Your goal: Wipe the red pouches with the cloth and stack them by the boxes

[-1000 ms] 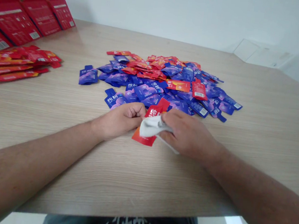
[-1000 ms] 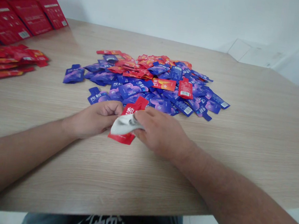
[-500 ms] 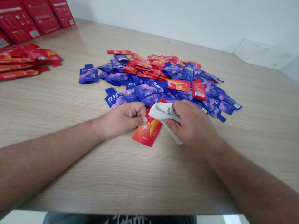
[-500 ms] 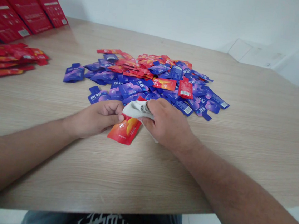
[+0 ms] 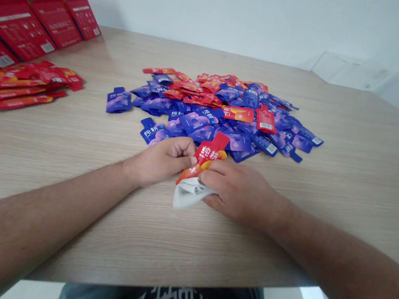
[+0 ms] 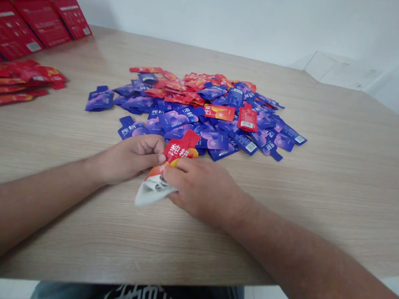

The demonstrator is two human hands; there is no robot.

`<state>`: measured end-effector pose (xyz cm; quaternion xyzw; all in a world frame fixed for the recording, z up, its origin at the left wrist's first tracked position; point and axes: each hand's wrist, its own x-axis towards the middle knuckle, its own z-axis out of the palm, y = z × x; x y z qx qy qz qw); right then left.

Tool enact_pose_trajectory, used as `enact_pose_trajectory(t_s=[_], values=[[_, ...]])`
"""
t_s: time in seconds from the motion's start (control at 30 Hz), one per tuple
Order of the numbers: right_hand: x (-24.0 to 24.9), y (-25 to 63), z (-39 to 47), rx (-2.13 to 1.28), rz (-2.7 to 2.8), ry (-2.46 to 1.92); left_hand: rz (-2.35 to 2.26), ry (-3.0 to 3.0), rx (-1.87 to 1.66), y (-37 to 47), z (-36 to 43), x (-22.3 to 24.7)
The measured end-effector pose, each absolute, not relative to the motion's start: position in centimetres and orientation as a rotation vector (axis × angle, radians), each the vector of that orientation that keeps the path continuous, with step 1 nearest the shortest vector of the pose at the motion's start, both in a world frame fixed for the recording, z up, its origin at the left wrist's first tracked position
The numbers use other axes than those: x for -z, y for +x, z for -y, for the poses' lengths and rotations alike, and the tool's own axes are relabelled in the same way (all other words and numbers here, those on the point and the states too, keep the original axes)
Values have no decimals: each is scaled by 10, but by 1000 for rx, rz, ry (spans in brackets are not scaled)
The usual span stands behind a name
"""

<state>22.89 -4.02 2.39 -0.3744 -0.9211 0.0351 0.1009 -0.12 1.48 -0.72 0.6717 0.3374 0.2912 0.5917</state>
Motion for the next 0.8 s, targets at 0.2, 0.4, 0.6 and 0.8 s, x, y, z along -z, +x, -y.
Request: enact_pose_trajectory(t_s=[0.2,0.4,0.6,0.8], values=[[-25,241,28,65,2362,-1412,-790,1575,-663,-1,-14,5],[-26,232,37,-80,2700,-1109,-797,1618,-644,-2,-15,6],[-27,240,29,23,2399,-1372,-788,1631,-623,-3,-16,6],[-23,233,35,-73,2654,-1184,-804,1629,-628,-3,-15,6]])
